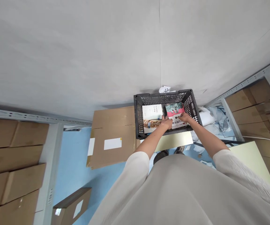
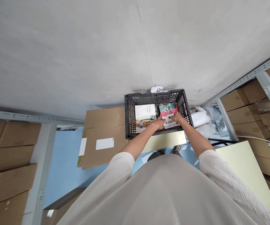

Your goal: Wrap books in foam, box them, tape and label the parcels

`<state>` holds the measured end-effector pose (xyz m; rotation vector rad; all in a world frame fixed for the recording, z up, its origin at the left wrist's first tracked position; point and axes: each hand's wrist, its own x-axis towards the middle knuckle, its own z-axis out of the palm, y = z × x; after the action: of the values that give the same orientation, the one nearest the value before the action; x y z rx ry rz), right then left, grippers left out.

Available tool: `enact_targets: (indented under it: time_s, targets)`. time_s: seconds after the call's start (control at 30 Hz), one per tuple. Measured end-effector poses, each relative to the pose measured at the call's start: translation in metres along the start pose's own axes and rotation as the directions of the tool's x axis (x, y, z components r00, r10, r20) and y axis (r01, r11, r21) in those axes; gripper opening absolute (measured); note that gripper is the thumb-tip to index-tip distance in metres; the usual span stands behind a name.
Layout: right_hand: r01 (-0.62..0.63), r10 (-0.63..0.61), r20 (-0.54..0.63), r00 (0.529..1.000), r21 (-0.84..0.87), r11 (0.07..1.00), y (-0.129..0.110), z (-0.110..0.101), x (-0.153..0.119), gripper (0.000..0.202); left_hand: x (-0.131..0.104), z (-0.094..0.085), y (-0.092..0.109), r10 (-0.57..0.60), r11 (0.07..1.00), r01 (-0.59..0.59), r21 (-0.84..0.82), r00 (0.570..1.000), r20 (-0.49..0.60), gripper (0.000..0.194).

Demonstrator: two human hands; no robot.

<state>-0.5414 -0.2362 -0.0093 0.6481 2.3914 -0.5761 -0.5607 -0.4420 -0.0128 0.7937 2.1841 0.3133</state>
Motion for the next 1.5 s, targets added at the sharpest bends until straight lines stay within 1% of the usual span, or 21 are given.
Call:
enact_targets:
  time_s: [0.13,0.2,0.27,0.33,0.43,0.6,0.67,0.73,0.8,0.87,0.93,1.0,1.07,1.13,1.2,1.27,1.37,1.43,1.5]
  targets:
    - [0.014,-0.015,0.030,0.999,0.020,1.000,0.002,-0.001,0.002,0.046,-0.001,-0.005,0.003,-0.065,0.998,0.065,0.015,0.998,0.027,0.057]
    - [0.008,-0.009,0.038,0.999,0.024,1.000,0.002,-0.002,0.003,0.047,-0.002,-0.008,0.004,-0.074,0.997,0.074,0.016,0.997,0.027,0.056]
    - [0.000,-0.001,0.049,0.999,0.019,1.000,0.002,-0.002,0.004,0.046,-0.004,-0.010,0.006,-0.085,0.996,0.085,0.000,0.996,0.017,0.060]
    - [0.002,-0.003,0.061,0.998,0.012,1.000,0.000,-0.001,0.004,0.041,-0.006,-0.011,0.007,-0.096,0.995,0.096,0.002,0.995,0.023,0.062]
    - [0.012,-0.012,0.059,0.998,0.007,1.000,-0.002,0.001,0.005,0.034,-0.008,-0.013,0.009,-0.103,0.995,0.103,0.011,0.994,0.040,0.061]
    - [-0.018,0.013,0.065,0.998,0.076,0.997,-0.001,0.000,0.003,0.028,-0.006,-0.013,0.009,-0.117,0.993,0.115,0.026,0.990,0.074,0.057]
    - [-0.033,0.029,0.032,0.999,0.117,0.993,0.000,-0.001,-0.001,0.022,-0.005,-0.012,0.008,-0.129,0.992,0.127,0.025,0.988,0.080,0.058]
    - [-0.008,0.014,-0.042,0.999,0.137,0.991,-0.001,-0.002,-0.005,0.018,-0.005,-0.012,0.007,-0.144,0.989,0.144,0.016,0.987,0.069,0.061]
    - [0.056,-0.036,-0.118,0.992,0.163,0.985,-0.004,-0.004,-0.011,0.022,-0.006,-0.013,0.007,-0.157,0.988,0.157,-0.001,0.987,0.046,0.060]
    - [0.133,-0.090,-0.187,0.978,0.232,0.964,-0.009,-0.008,-0.018,0.030,-0.009,-0.016,0.007,-0.159,0.987,0.160,-0.016,0.987,0.018,0.054]
    - [0.188,-0.121,-0.232,0.965,0.295,0.937,-0.013,-0.014,-0.025,0.036,-0.013,-0.020,0.007,-0.151,0.988,0.149,-0.044,0.988,-0.038,0.048]
    - [0.233,-0.144,-0.266,0.953,0.343,0.910,-0.016,-0.023,-0.033,0.040,-0.018,-0.023,0.006,-0.143,0.984,0.127,-0.121,0.980,-0.136,0.050]
    - [0.280,-0.161,-0.302,0.940,0.408,0.869,-0.017,-0.035,-0.041,0.040,-0.020,-0.026,0.005,-0.152,0.965,0.092,-0.245,0.959,-0.239,0.056]
    - [0.330,-0.168,-0.347,0.923,0.486,0.809,-0.013,-0.049,-0.051,0.039,-0.022,-0.028,0.005,-0.165,0.929,0.036,-0.368,0.931,-0.327,0.063]
    - [0.375,-0.158,-0.401,0.903,0.550,0.746,-0.006,-0.064,-0.064,0.038,-0.022,-0.031,0.008,-0.173,0.886,-0.043,-0.461,0.893,-0.416,0.066]
    - [0.416,-0.130,-0.460,0.878,0.602,0.682,0.005,-0.078,-0.080,0.039,-0.021,-0.036,0.016,-0.171,0.844,-0.137,-0.519,0.848,-0.501,0.064]
    - [0.466,-0.064,-0.545,0.836,0.642,0.609,0.028,-0.098,-0.107,0.040,-0.022,-0.047,0.040,-0.115,0.791,-0.290,-0.539,0.795,-0.596,0.059]
    - [0.500,-0.030,-0.599,0.800,0.638,0.585,0.050,-0.108,-0.126,0.040,-0.023,-0.054,0.062,-0.047,0.766,-0.391,-0.510,0.757,-0.651,0.057]
    - [0.533,-0.001,-0.651,0.759,0.620,0.575,0.077,-0.114,-0.144,0.040,-0.023,-0.058,0.089,0.011,0.758,-0.461,-0.462,0.717,-0.697,0.055]
